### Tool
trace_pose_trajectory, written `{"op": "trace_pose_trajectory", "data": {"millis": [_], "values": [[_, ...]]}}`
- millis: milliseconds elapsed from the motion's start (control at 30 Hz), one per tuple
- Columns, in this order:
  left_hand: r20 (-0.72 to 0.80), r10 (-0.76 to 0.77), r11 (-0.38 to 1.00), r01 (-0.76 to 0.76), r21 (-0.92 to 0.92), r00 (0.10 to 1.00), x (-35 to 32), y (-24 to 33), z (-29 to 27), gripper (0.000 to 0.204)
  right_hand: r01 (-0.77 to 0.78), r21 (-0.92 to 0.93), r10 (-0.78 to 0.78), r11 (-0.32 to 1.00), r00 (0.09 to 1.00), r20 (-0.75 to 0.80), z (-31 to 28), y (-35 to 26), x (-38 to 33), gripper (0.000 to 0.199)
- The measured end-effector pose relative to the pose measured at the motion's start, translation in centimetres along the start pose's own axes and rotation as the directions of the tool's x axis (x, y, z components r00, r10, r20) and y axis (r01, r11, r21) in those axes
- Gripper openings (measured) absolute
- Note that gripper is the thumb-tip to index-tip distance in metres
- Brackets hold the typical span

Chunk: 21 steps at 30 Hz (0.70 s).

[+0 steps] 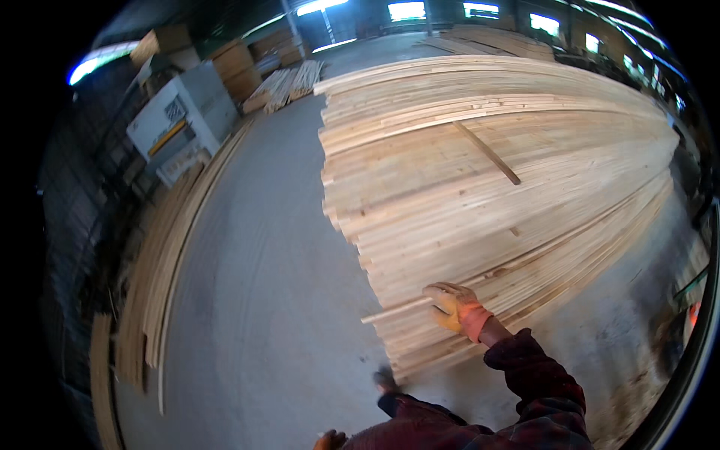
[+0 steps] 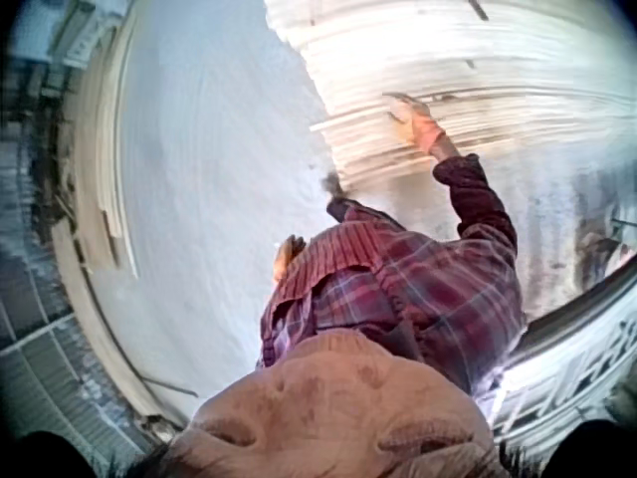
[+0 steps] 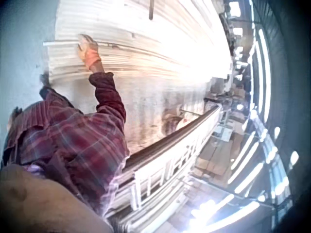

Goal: The person repeatedly picks up long wooden planks from a large floor pile and places them onto a metal rack. The worker wears orange gloves and handles the planks one by one, moving them from the floor to the rack structure in a warehouse setting.

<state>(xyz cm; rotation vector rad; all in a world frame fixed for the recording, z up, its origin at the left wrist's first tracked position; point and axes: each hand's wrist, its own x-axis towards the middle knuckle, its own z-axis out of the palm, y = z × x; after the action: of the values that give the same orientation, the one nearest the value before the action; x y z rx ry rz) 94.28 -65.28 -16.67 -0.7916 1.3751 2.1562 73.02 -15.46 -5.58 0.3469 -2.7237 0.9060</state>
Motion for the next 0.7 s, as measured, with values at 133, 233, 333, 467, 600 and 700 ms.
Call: {"op": "trace_pose_trajectory", "data": {"millis": [133,233,333,467,600,700], "values": [[-0.096,-0.02,0.978,0.04,0.204,0.995,5.3,10.8,-1.8,0.068,0.046,0.118,-0.016,0.992,0.97,-0.243,3.6,1.1,12.1,0.038],[-0.158,-0.03,0.985,0.057,0.163,0.987,11.3,18.3,-3.8,0.068,0.038,0.193,0.039,0.981,0.924,-0.381,3.2,0.3,21.5,0.039],[-0.146,-0.029,0.991,0.047,0.126,0.989,17.8,24.8,-4.8,0.067,-0.097,0.174,0.153,0.98,0.925,-0.348,2.5,0.3,30.2,0.041],[-0.093,0.043,0.997,-0.037,0.062,0.995,24.2,34.0,-3.0,0.059,-0.379,0.012,0.363,0.925,0.876,-0.318,5.5,3.0,39.5,0.047],[-0.028,0.017,0.995,-0.014,0.101,0.999,34.2,43.6,-1.9,0.058,-0.361,-0.451,0.274,0.816,0.929,-0.249,10.9,5.6,43.4,0.057],[0.031,-0.022,0.988,0.017,0.153,0.999,41.9,51.0,-1.1,0.057,-0.369,-0.394,0.313,0.842,0.928,-0.201,11.6,5.5,44.7,0.052]]}}
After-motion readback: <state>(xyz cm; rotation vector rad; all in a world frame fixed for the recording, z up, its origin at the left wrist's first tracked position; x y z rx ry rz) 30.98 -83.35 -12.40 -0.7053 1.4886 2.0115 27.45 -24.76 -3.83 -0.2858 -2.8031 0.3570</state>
